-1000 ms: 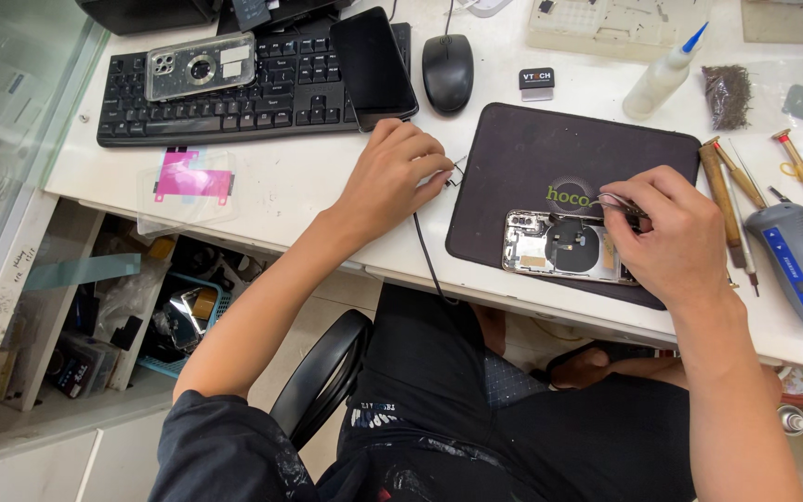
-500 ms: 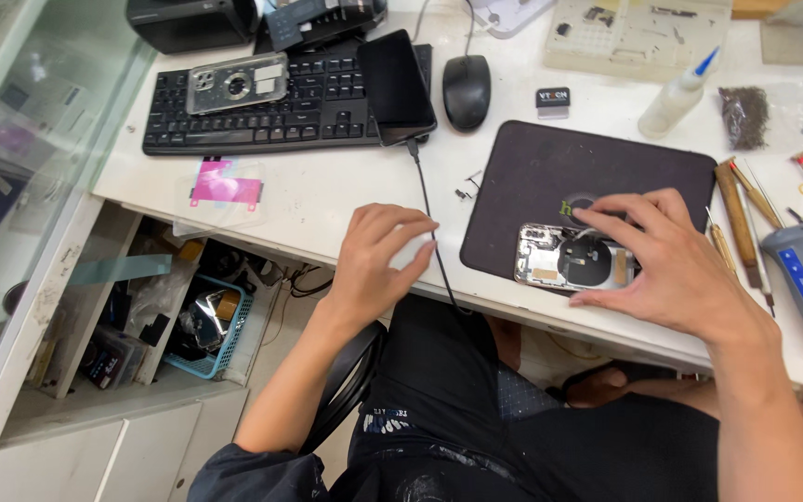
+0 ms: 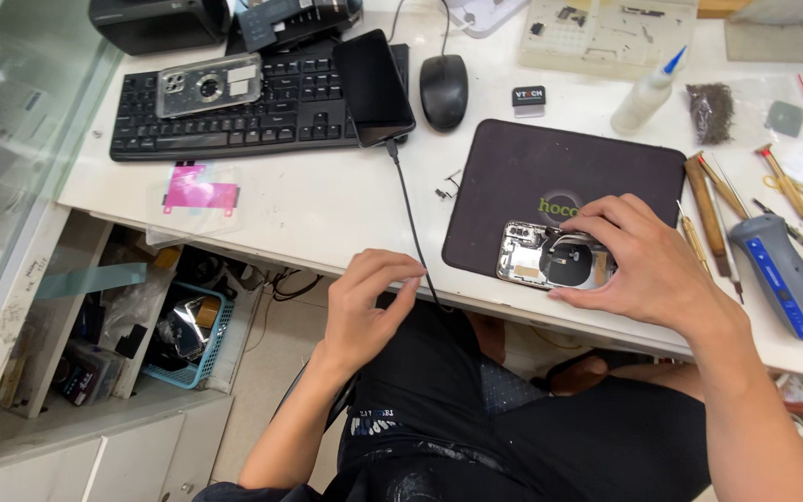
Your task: The person repairs a smartphone by using tweezers to connect internal ribbon cables and a screwdriver to remove screws and the battery. They test the device by dialing a number and then continue disassembly.
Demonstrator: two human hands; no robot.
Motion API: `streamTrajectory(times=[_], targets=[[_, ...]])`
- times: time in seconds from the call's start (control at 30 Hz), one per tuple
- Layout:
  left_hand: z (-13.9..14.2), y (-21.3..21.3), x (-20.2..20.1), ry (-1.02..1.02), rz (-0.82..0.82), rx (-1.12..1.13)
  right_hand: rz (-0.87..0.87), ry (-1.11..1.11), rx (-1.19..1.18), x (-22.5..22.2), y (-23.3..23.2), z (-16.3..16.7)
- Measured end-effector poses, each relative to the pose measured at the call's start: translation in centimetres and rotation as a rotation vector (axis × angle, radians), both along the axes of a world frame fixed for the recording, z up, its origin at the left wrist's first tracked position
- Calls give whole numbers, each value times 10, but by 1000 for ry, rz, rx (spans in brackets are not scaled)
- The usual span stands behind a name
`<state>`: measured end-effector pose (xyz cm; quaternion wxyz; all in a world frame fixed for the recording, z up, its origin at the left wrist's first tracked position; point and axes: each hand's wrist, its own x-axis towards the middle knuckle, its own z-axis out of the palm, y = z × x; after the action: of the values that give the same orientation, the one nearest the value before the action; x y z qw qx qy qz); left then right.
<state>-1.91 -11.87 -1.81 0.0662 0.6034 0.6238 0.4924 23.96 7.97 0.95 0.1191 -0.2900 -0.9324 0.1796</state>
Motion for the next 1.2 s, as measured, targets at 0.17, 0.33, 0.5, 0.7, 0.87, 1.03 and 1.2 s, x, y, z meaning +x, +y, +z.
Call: streamTrajectory(times=[0.17,0.33,0.5,0.7,0.87,1.03,1.2], targets=[[4,-4,26,-163,-88,-36,16,118,141,6,-20,14],[-2,4,58,-830,-344,-199,45,253,247,16,-61,35],[-9,2,79,-1087,-521,-319,6,251,314,13,-88,42],[-14,0,79,-1167,-416,-264,17,255,296,1,-94,40],[-7,-4,15,-1105,-214,-219,-84,284,370,20,-83,23],[16,8,-92,-1076,22,-124,-297,416,97,63,-49,-32],[38,25,-134,-1103,171,-56,-368,421,135,71,-20,-90]])
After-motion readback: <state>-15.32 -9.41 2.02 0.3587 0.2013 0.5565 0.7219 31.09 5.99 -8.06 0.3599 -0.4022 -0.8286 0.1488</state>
